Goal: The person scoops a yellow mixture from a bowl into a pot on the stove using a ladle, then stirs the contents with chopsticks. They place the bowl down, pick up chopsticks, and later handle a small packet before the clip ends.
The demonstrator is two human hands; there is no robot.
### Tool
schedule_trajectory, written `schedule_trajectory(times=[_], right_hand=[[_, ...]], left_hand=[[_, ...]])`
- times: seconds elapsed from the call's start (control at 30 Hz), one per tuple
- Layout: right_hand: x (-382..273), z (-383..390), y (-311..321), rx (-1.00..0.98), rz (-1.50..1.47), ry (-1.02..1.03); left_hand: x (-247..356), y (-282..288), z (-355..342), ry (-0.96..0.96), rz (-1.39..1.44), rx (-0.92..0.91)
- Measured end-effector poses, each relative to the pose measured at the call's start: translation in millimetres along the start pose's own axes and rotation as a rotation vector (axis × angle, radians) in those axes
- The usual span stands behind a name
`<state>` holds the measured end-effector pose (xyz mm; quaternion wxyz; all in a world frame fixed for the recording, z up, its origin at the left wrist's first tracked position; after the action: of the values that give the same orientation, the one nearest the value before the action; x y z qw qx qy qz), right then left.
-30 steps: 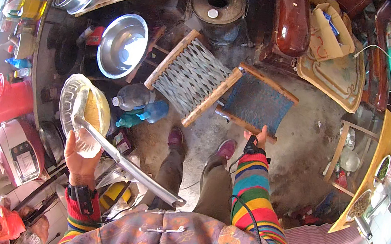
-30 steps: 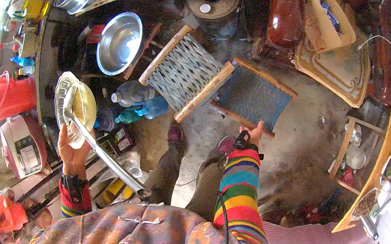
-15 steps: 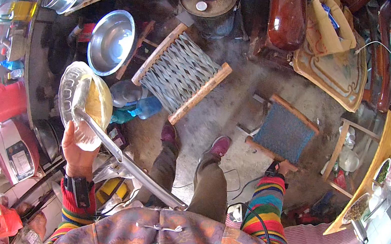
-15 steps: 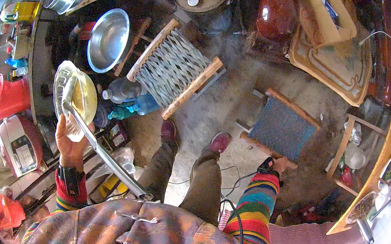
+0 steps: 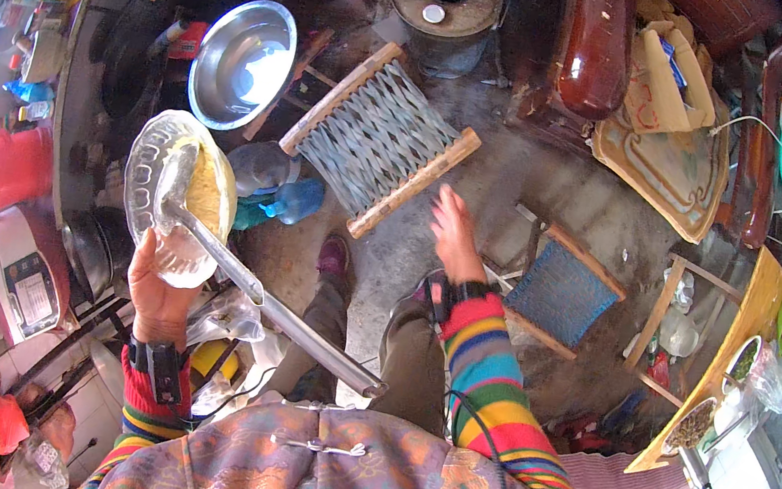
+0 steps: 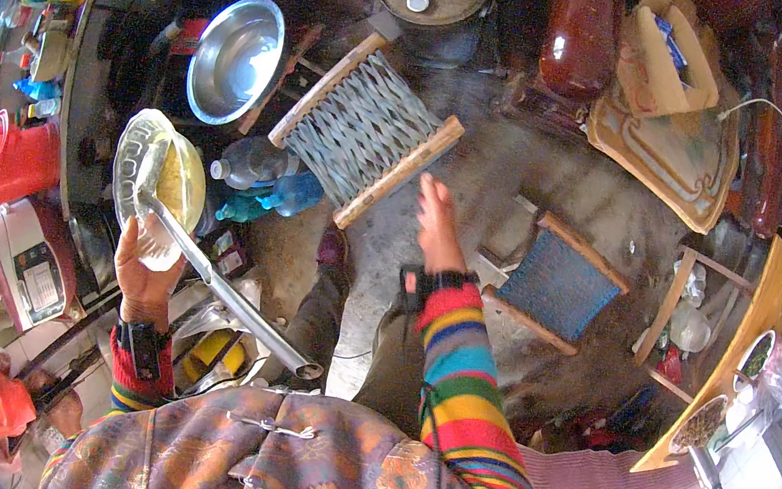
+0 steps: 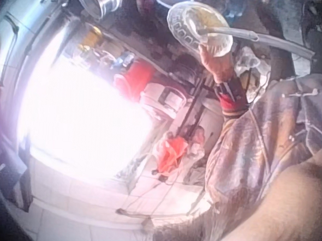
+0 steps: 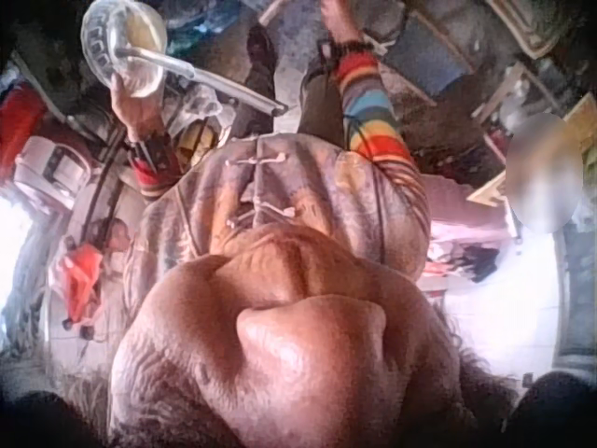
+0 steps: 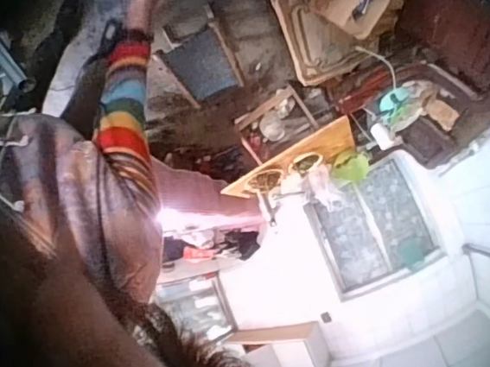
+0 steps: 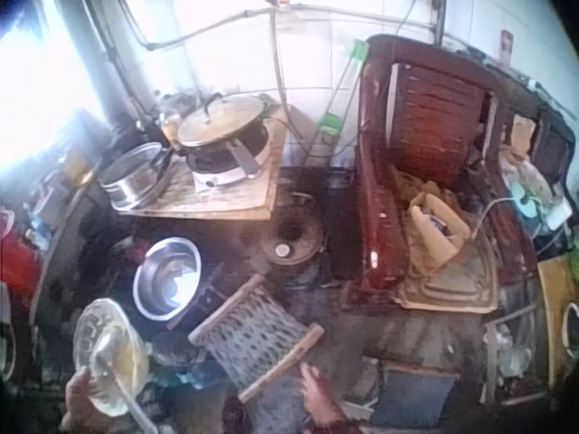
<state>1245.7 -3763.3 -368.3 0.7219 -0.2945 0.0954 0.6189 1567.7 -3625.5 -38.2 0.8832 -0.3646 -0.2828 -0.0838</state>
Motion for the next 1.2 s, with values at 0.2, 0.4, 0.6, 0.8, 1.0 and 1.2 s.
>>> schedule_trajectory(times=[0.2,0.4,0.6,0.8,1.0,1.2], right_hand=[[-6,-46,-73,0.103,-0.314,0.026],[-39,-27,2,0.345,-0.041,0.13],[-87,9,106,0.355,0.082,0.165],[-121,29,190,0.58,0.36,0.239],[-136,45,188,0.823,1.046,0.302],[-207,96,116,0.567,0.767,0.342]], left_hand=[[8,17,17,-0.016,0.04,0.056],[19,28,25,-0.021,0.079,0.024],[25,29,26,-0.02,0.113,0.026],[40,5,40,-0.013,0.12,-0.066],[63,-30,58,-0.041,0.118,-0.075],[108,-43,54,-0.032,0.137,-0.083]])
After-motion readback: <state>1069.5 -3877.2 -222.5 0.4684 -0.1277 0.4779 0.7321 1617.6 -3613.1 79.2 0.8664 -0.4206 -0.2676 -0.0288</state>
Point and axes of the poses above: each hand's wrist, its own z-axis away from the middle knuckle, its own y-axis out of the back of the hand, x = y × z, the point moved 3 cm from there along -z, towards the middle knuckle, and after that the axes turned 1 degree about -y, right-handed, at the moved point
